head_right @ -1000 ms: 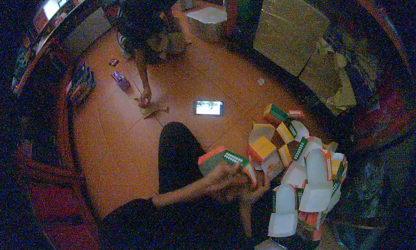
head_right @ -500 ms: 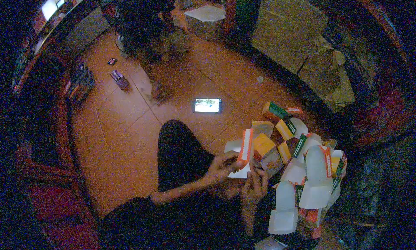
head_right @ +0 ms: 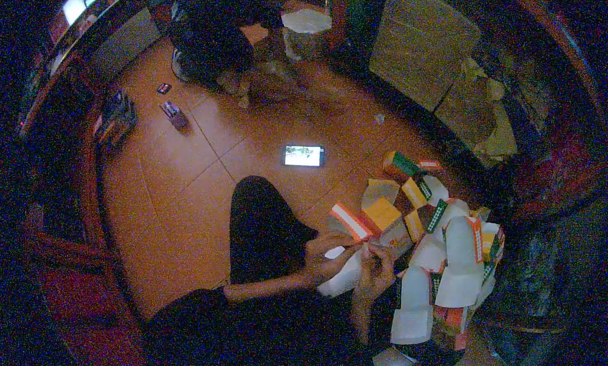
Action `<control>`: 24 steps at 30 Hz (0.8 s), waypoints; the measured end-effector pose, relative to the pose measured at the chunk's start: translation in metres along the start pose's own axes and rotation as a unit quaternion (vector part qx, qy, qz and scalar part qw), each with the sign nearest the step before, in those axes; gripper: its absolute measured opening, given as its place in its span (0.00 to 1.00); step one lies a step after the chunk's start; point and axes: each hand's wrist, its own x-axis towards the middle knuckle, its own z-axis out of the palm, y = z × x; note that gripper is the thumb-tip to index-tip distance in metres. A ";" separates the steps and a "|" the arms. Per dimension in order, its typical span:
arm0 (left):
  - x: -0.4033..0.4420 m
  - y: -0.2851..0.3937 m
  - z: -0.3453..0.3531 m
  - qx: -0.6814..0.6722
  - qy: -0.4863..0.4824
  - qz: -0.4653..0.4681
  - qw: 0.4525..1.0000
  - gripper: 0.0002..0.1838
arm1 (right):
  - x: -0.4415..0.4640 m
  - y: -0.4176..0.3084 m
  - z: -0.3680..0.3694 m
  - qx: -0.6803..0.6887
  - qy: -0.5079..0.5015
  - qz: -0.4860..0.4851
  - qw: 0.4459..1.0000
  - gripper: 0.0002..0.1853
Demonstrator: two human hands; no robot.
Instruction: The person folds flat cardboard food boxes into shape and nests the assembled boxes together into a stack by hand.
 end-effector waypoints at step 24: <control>-0.013 0.011 0.006 0.033 0.019 -0.027 0.999 0.08 | -0.002 0.012 0.013 -0.060 0.025 -0.074 0.995 0.04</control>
